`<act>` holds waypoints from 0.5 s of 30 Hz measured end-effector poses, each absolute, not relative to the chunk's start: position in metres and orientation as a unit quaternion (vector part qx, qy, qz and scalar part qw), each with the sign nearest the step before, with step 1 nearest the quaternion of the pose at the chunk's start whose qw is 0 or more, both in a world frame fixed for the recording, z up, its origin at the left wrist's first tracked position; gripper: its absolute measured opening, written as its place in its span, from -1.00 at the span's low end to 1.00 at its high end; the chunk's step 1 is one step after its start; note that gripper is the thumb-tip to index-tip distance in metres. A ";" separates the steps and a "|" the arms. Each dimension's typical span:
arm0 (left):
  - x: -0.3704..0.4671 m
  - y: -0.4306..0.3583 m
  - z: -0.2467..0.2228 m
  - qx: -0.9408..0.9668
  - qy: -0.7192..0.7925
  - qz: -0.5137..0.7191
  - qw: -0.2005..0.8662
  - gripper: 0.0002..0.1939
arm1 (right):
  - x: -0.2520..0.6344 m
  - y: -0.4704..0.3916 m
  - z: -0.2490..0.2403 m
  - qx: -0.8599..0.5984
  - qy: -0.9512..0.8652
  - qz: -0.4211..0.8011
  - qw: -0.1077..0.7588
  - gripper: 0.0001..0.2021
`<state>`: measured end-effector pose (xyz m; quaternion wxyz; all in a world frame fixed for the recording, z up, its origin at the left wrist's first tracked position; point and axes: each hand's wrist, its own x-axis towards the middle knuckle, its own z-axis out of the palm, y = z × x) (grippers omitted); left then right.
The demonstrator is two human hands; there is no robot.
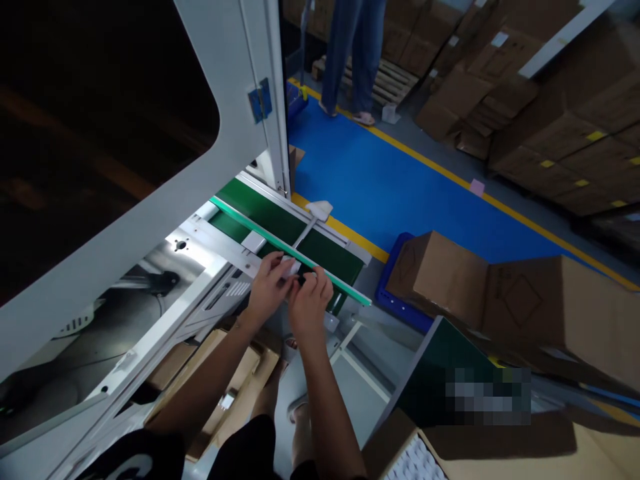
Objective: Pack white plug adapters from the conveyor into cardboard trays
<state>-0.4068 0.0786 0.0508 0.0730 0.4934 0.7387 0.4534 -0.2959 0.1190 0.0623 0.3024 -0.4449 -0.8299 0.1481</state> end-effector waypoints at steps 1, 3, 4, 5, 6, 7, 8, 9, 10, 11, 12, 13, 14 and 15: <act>-0.410 0.081 0.048 0.520 0.744 0.416 0.061 -0.69 | -0.299 0.122 0.059 -0.461 -0.833 0.135 0.273 -0.79; -0.414 0.080 0.046 0.554 0.740 0.378 0.057 -0.62 | -0.298 0.125 0.055 -0.457 -0.842 0.141 0.249 -0.71; -0.416 0.078 0.048 0.565 0.735 0.369 0.059 -0.58 | -0.294 0.125 0.054 -0.434 -0.850 0.152 0.257 -0.68; -0.417 0.075 0.050 0.573 0.733 0.363 0.060 -0.55 | -0.289 0.125 0.054 -0.412 -0.854 0.160 0.274 -0.66; -0.419 0.071 0.052 0.578 0.734 0.353 0.057 -0.54 | -0.283 0.124 0.054 -0.399 -0.854 0.160 0.292 -0.65; -0.421 0.068 0.053 0.579 0.739 0.340 0.049 -0.55 | -0.278 0.123 0.054 -0.400 -0.851 0.156 0.303 -0.65; -0.422 0.065 0.054 0.578 0.746 0.327 0.037 -0.58 | -0.274 0.122 0.055 -0.413 -0.846 0.152 0.302 -0.64; -0.424 0.063 0.054 0.573 0.755 0.317 0.024 -0.62 | -0.272 0.121 0.055 -0.433 -0.841 0.150 0.288 -0.64; -0.426 0.062 0.053 0.566 0.763 0.313 0.013 -0.66 | -0.272 0.120 0.056 -0.453 -0.839 0.149 0.264 -0.63; -0.428 0.061 0.051 0.558 0.769 0.313 0.004 -0.68 | -0.274 0.119 0.056 -0.466 -0.839 0.150 0.236 -0.62; -0.431 0.061 0.050 0.550 0.773 0.316 -0.003 -0.69 | -0.279 0.119 0.057 -0.472 -0.842 0.152 0.210 -0.60; -0.434 0.062 0.049 0.544 0.776 0.319 -0.006 -0.70 | -0.286 0.119 0.058 -0.475 -0.846 0.152 0.190 -0.59; -0.437 0.062 0.048 0.540 0.778 0.321 -0.006 -0.70 | -0.294 0.119 0.058 -0.476 -0.849 0.150 0.174 -0.61; -0.441 0.062 0.048 0.539 0.779 0.320 -0.004 -0.71 | -0.303 0.119 0.059 -0.477 -0.851 0.150 0.161 -0.64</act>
